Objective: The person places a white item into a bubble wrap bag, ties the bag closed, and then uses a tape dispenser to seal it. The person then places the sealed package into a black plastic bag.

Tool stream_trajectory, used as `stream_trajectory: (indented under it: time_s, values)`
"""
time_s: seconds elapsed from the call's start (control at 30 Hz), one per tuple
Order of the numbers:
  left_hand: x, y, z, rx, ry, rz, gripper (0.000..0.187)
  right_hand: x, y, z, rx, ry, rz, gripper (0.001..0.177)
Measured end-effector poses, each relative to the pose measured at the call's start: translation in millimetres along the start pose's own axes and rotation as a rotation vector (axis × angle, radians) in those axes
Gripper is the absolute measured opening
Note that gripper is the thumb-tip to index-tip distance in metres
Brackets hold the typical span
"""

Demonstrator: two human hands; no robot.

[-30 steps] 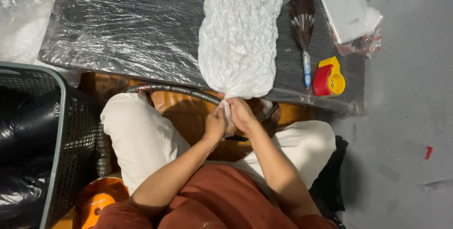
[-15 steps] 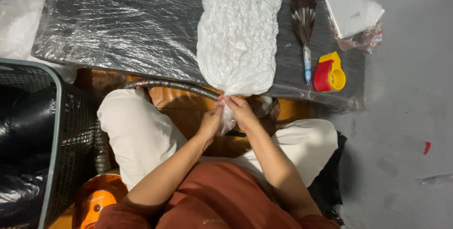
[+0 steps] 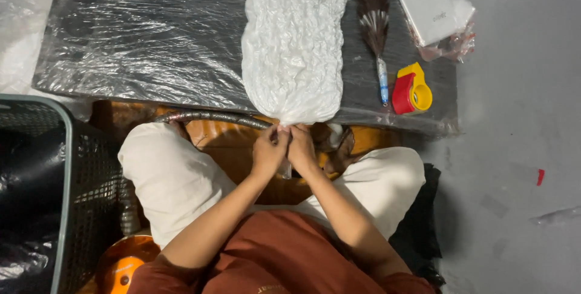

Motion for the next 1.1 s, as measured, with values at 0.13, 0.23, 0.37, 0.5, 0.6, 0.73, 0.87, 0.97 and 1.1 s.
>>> stream_trajectory:
  time_s: [0.13, 0.23, 0.37, 0.5, 0.6, 0.73, 0.87, 0.97, 1.1]
  values:
    - [-3, -1, 4, 0.021, 0.028, -0.014, 0.049, 2, -7, 0, -0.155, 0.077, -0.083, 0.018]
    - [0, -9, -3, -0.007, 0.027, -0.029, 0.044, 4, -15, -2, -0.272, 0.148, -0.148, 0.018]
    - [-7, 8, 25, -0.003, 0.017, -0.041, 0.047, -14, -23, -41, -0.18, 0.282, -0.148, 0.008]
    - [-10, 7, 22, -0.013, -0.1, -0.045, 0.047, 3, -35, -22, -0.038, 0.168, -0.032, 0.023]
    - [-14, 9, 33, -0.002, -0.304, -0.085, 0.039, 7, -32, -20, -0.033, 0.223, 0.095, 0.03]
    - [-18, 18, 44, 0.039, -0.519, -0.077, 0.032, 36, -30, 11, -0.077, 0.234, 0.168, 0.029]
    - [-13, 21, 26, 0.048, -0.672, -0.068, 0.029, 78, -17, 58, 0.279, -0.127, -0.325, 0.026]
    - [-8, 32, 18, 0.012, -0.698, -0.05, 0.028, 78, -8, 89, 0.569, -0.268, -0.416, 0.028]
    - [-15, 58, 51, 0.092, -0.831, -0.033, 0.024, 54, 15, 79, 0.556, -0.306, -0.349, 0.025]
Point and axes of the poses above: each hand's wrist, its own y-axis towards the middle knuckle, its own x-axis out of the back of the hand, z = x × y, the point moved 5 cm from there along y, towards the middle knuckle, and after that the axes turned 4 degrees about -x, right-handed, at the moved point
